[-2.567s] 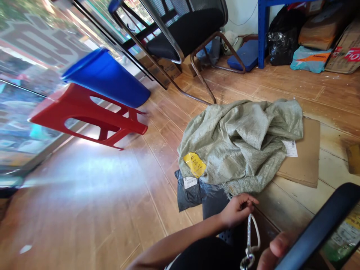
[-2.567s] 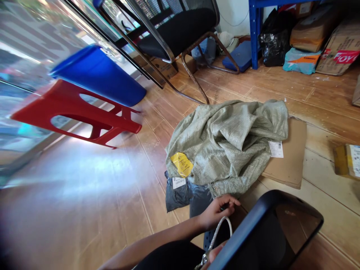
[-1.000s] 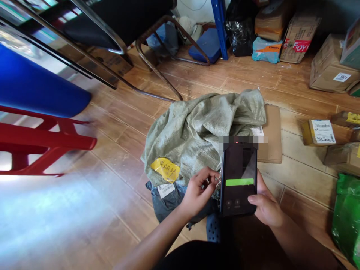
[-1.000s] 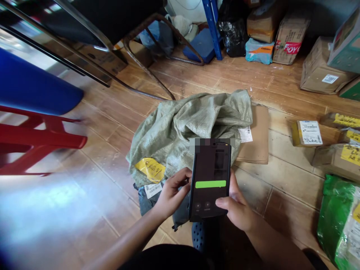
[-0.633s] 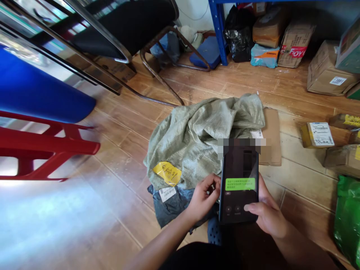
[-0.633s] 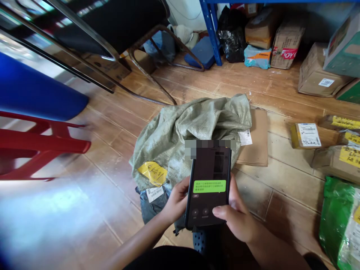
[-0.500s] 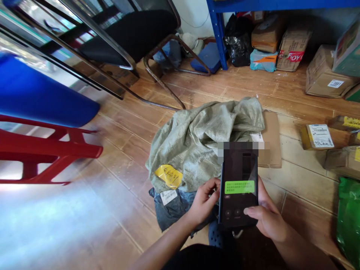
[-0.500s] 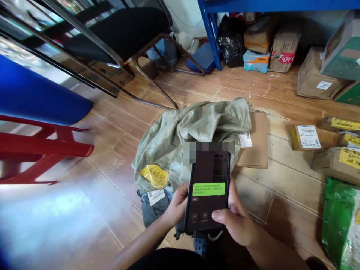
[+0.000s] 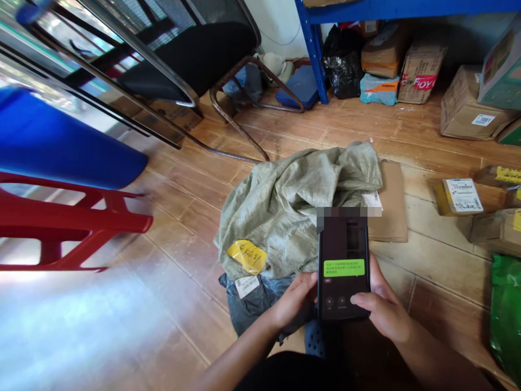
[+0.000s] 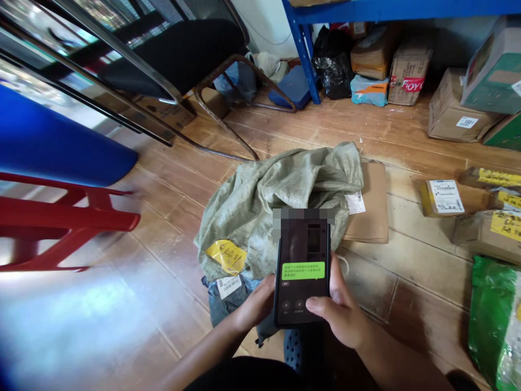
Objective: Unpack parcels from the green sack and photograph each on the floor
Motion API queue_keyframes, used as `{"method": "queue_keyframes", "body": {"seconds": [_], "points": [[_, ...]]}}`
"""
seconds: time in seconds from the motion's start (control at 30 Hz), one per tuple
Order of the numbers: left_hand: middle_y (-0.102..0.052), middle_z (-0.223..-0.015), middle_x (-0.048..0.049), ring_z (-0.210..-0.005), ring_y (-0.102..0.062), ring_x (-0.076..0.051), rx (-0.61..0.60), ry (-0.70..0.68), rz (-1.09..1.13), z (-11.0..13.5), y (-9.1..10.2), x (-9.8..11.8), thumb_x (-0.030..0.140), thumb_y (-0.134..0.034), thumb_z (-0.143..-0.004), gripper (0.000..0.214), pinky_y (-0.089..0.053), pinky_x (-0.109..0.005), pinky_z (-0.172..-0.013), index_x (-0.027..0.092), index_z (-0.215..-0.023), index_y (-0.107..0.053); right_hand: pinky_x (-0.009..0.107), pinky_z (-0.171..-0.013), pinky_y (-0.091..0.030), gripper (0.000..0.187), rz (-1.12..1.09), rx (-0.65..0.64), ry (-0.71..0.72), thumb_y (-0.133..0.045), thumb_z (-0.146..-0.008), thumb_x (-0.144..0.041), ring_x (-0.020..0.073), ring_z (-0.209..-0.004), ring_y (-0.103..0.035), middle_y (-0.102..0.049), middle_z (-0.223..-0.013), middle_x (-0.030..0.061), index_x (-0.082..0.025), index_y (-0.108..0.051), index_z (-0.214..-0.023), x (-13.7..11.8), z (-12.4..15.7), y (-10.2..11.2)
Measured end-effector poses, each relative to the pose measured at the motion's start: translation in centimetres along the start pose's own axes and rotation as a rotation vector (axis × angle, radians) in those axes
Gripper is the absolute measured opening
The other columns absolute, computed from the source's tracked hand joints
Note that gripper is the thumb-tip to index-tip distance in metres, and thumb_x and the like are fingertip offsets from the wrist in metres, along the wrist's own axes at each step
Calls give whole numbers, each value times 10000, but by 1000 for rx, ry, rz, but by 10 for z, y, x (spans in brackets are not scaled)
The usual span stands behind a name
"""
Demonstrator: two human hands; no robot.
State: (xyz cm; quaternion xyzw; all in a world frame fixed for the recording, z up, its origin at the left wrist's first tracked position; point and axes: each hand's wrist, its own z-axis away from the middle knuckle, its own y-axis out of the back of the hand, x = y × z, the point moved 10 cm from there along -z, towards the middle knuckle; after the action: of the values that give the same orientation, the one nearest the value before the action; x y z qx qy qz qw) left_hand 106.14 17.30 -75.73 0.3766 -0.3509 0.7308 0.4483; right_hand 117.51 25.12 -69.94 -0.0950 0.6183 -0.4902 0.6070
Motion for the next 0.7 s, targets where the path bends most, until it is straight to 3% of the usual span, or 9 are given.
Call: {"method": "queue_keyframes", "body": {"seconds": [0.2, 0.33, 0.43, 0.57, 0.7], "points": [[-697, -804, -104, -696, -633, -206, 55, -180, 172, -3, 4, 27, 707, -652, -809, 585, -514, -297, -557, 145, -680, -749, 543, -1200, -339, 743, -24, -3, 8, -710, -857, -276, 288, -1322, -590, -681, -1344, 48, -328, -328, -1492, 0, -1, 2], [-689, -800, -107, -709, -647, -216, 80, -253, 166, 1, 7, 36, 662, -678, -806, 549, -543, -320, -590, 146, -632, -748, 533, -1124, -453, 672, -45, -33, 30, -742, -854, -307, 298, -1247, -645, -710, -1289, 47, -338, -419, -1442, -8, -4, -6], [-683, -766, -111, -686, -641, -217, 106, -219, 137, 2, 7, 35, 700, -685, -768, 589, -544, -327, -596, 142, -585, -731, 536, -1079, -497, 644, -39, -37, 36, -760, -846, -362, 310, -1214, -663, -722, -1257, 55, -334, -464, -1417, -12, -5, -8], [-682, -786, -106, -566, -583, -168, 80, -112, 129, 0, 5, 22, 748, -675, -729, 634, -511, -307, -503, 137, -565, -708, 550, -1086, -485, 794, -1, 20, 35, -786, -819, -406, 324, -1253, -633, -706, -1282, 70, -341, -379, -1498, -11, -5, 0], [-683, -820, -116, -590, -585, -169, 37, -72, 124, 0, 1, 10, 730, -655, -768, 621, -504, -309, -542, 135, -593, -674, 553, -1073, -494, 836, -6, 18, 12, -789, -808, -417, 328, -1252, -632, -708, -1280, 67, -349, -351, -1517, -9, -5, 2]]}}
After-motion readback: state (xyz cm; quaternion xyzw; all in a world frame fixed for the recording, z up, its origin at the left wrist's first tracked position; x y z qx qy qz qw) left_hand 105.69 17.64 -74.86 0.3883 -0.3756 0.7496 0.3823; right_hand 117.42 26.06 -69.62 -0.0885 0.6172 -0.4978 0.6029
